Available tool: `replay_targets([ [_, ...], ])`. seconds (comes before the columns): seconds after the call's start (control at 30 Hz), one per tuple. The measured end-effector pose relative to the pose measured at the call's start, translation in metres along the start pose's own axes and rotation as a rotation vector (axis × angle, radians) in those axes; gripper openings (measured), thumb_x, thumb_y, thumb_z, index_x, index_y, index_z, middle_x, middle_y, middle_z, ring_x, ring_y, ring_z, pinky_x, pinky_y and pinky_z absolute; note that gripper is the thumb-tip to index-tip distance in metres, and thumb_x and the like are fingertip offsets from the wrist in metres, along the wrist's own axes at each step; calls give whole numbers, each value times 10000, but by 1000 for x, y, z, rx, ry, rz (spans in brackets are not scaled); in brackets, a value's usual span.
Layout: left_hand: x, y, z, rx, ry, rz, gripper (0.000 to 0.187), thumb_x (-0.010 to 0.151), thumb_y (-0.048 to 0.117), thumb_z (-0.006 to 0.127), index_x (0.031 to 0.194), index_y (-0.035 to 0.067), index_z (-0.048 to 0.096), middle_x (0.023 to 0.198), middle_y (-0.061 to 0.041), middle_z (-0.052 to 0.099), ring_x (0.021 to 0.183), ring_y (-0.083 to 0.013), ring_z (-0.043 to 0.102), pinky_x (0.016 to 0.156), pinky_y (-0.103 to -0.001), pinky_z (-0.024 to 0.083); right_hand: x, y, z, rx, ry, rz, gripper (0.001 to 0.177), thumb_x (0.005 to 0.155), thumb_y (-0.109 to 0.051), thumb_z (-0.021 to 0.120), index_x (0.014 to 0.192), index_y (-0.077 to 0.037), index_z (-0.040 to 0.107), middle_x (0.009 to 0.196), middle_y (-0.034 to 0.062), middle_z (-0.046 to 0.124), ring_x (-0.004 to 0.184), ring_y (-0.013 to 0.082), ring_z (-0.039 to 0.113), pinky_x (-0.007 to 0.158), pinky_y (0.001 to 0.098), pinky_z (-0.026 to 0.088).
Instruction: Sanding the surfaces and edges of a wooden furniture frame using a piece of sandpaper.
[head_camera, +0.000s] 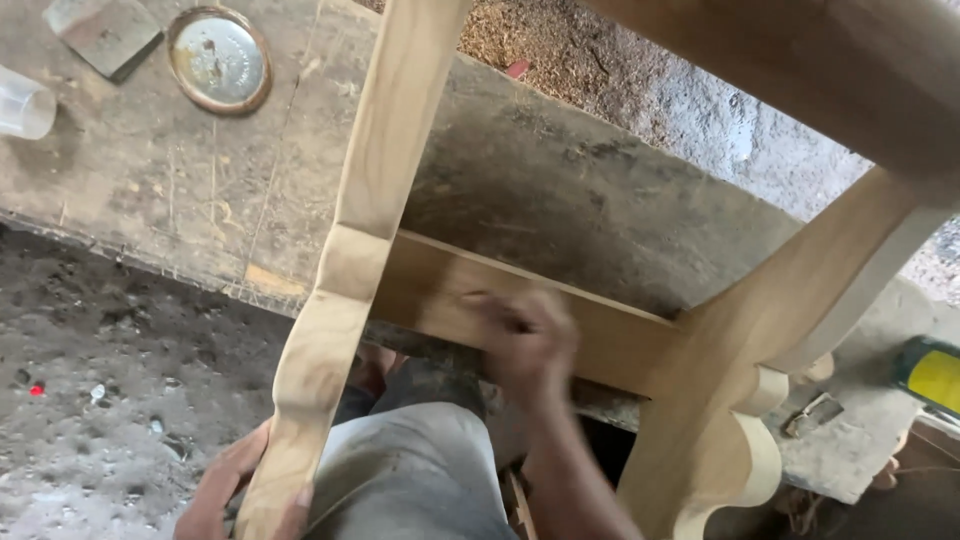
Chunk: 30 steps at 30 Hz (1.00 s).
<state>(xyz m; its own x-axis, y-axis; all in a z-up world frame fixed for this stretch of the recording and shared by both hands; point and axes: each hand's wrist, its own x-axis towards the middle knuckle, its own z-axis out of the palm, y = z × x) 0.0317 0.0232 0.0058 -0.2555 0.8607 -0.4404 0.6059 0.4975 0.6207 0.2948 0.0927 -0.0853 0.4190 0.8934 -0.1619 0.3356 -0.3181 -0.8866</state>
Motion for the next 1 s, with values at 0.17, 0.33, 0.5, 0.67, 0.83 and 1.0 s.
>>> replay_targets([
  [0.17,2,-31,-7,-16,-75,106,633,691,257,789,1279,49,686,1313,-101,722,1178,-191,698,974,-299,548,-9,100,-47,-512,87,-87,219,816,-308,904,774,-124,793,679,-36,669,594,82,536,506,286,441],
  [0.33,2,-33,-10,-20,-184,23,689,716,246,805,1351,43,631,1338,-115,690,1226,-213,661,1031,-339,522,11,33,47,-321,-142,-477,78,799,-76,722,854,-111,679,993,58,633,943,294,575,798,430,448],
  [0.5,5,-26,-17,-81,-186,-101,647,715,228,814,1337,139,661,1344,-20,720,1188,-150,694,995,-302,536,12,70,-26,-439,-119,-4,308,785,-347,881,1068,-236,831,1146,-7,780,1228,162,638,1048,265,460],
  [0.67,3,-34,-15,-70,-191,-60,639,718,297,788,1337,202,663,1331,53,704,1238,-110,661,1038,-303,496,53,12,-49,-197,70,14,310,925,-261,778,1070,9,729,980,115,743,914,206,713,749,359,594],
  [0.83,5,-32,-17,-87,-185,-11,600,743,295,776,1324,203,659,1286,45,721,1202,-122,681,994,-317,541,157,-71,35,127,122,-600,300,964,-10,692,741,-72,501,544,3,499,424,66,400,372,220,389],
  [1.0,8,-40,-14,-74,-92,91,611,750,317,799,1334,213,652,1262,38,726,1159,-168,707,952,-328,528,93,-79,78,-49,188,-646,322,998,-59,538,681,-90,489,591,39,529,537,156,466,502,369,367],
])
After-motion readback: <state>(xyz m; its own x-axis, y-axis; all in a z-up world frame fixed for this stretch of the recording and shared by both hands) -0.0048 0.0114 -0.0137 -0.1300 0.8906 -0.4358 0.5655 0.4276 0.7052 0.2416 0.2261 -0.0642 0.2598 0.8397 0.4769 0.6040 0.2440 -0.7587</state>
